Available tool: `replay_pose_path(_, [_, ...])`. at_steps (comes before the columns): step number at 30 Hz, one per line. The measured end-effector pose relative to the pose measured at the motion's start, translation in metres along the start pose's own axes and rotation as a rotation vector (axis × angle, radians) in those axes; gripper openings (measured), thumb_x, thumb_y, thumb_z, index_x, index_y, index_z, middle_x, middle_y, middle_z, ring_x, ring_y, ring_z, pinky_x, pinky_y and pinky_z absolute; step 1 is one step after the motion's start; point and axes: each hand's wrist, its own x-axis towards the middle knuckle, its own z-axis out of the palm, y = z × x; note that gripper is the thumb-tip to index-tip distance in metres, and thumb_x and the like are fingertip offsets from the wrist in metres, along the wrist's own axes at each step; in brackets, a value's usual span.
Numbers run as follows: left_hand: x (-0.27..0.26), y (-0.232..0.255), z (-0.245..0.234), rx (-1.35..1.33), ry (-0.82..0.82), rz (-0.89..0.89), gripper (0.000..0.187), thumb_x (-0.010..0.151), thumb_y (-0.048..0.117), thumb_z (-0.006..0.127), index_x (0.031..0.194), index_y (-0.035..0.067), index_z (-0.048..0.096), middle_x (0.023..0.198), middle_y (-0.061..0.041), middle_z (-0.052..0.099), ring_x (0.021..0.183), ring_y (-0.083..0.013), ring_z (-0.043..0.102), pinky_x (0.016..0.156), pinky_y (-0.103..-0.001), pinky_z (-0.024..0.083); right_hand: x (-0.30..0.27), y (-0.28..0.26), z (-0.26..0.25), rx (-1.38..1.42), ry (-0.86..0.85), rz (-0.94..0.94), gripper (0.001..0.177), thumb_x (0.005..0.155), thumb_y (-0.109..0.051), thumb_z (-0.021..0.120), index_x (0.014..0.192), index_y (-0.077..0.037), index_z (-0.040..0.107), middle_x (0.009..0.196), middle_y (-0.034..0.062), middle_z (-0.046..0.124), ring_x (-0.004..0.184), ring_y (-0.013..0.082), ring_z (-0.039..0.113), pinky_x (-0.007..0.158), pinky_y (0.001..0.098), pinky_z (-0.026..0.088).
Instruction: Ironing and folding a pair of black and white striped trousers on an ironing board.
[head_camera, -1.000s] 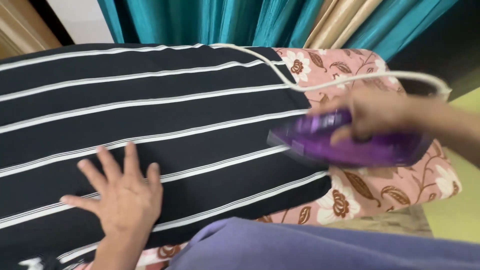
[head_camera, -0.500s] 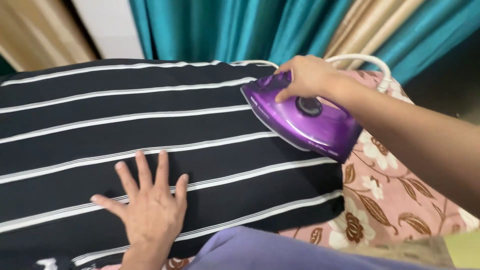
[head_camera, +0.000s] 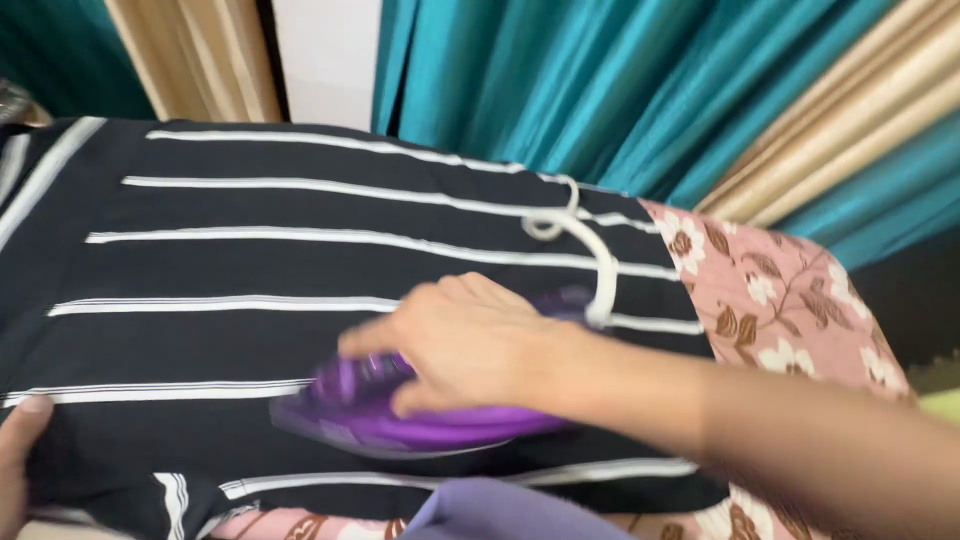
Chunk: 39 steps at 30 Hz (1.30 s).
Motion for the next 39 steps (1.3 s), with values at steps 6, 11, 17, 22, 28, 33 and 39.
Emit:
replay_pose_path(6, [-0.055,0.092,-0.032,-0.389,-0.16,-0.518,0.07,0.096,0.049,0.068,0.14,-0.004,0.06,0.128,-0.024,0.066,0.113,-0.0356,0.062,0.101,-0.044,0.047,0.052,-0.018,-0.007,0.045,0.192,0.195,0.059,0.067,-0.035,0.084,0.123,-0.025,0.071,0.09,0.0095,0.077,0.09,0.0309,0.074,0.081,0.0449,0.057])
replay_pose_path(11, [-0.01,0.018,-0.031,-0.431,-0.107,0.069,0.063,0.101,0.037,0.072,0.143,-0.007,0.055,0.133,-0.018,0.067,0.117,-0.0234,0.066,0.104,-0.035,0.05,0.062,-0.035,-0.016,0.039,0.062,-0.077,0.064,0.064,-0.035,0.083,0.126,-0.03,0.071,0.09,0.0075,0.078,0.088,0.0301,0.075,0.075,0.0444,0.057])
replay_pose_path(17, [-0.039,0.026,-0.048,-0.43,0.127,-0.05,0.058,0.105,0.038,0.072,0.128,-0.014,0.067,0.115,-0.021,0.07,0.1,-0.0214,0.067,0.092,-0.034,0.052,0.106,-0.059,-0.016,0.047,0.157,0.16,0.062,0.066,-0.034,0.085,0.125,-0.024,0.071,0.088,0.0096,0.077,0.088,0.0316,0.074,0.08,0.0452,0.057])
replay_pose_path(22, [-0.075,0.107,-0.081,-0.298,0.05,-0.332,0.04,0.094,0.032,0.078,0.127,0.01,0.072,0.107,-0.01,0.074,0.079,-0.024,0.066,0.064,-0.048,0.05,0.14,-0.105,-0.028,0.014,0.086,-0.027,0.061,0.068,-0.035,0.083,0.126,-0.021,0.069,0.083,0.0104,0.076,0.087,0.0338,0.073,0.077,0.0482,0.056])
replay_pose_path(28, [-0.082,0.121,-0.09,-0.962,-0.259,-0.413,0.039,0.085,0.007,0.05,0.121,0.004,0.065,0.109,-0.009,0.073,0.097,-0.0266,0.07,0.081,-0.045,0.058,0.231,-0.153,-0.024,0.029,0.225,-0.093,0.046,0.066,-0.032,0.086,0.108,-0.019,0.077,0.09,0.0111,0.076,0.092,0.0337,0.073,0.078,0.0475,0.057])
replay_pose_path(33, [-0.081,0.134,-0.097,-0.805,-0.24,-0.518,0.052,0.085,-0.004,0.052,0.134,0.007,0.064,0.112,-0.01,0.067,0.096,-0.029,0.062,0.078,-0.05,0.052,0.249,-0.163,-0.031,0.062,0.17,-0.119,0.048,0.062,-0.03,0.085,0.109,-0.022,0.076,0.089,0.01,0.077,0.09,0.0323,0.074,0.078,0.0462,0.057])
replay_pose_path(39, [-0.095,0.162,-0.112,-0.735,-0.273,-0.54,0.053,0.082,-0.006,0.05,0.133,0.008,0.06,0.109,-0.009,0.067,0.094,-0.0258,0.062,0.082,-0.045,0.052,0.163,-0.138,-0.033,0.074,-0.025,0.074,0.055,0.071,-0.029,0.08,0.125,-0.029,0.071,0.086,0.0119,0.077,0.091,0.0344,0.073,0.08,0.0487,0.056])
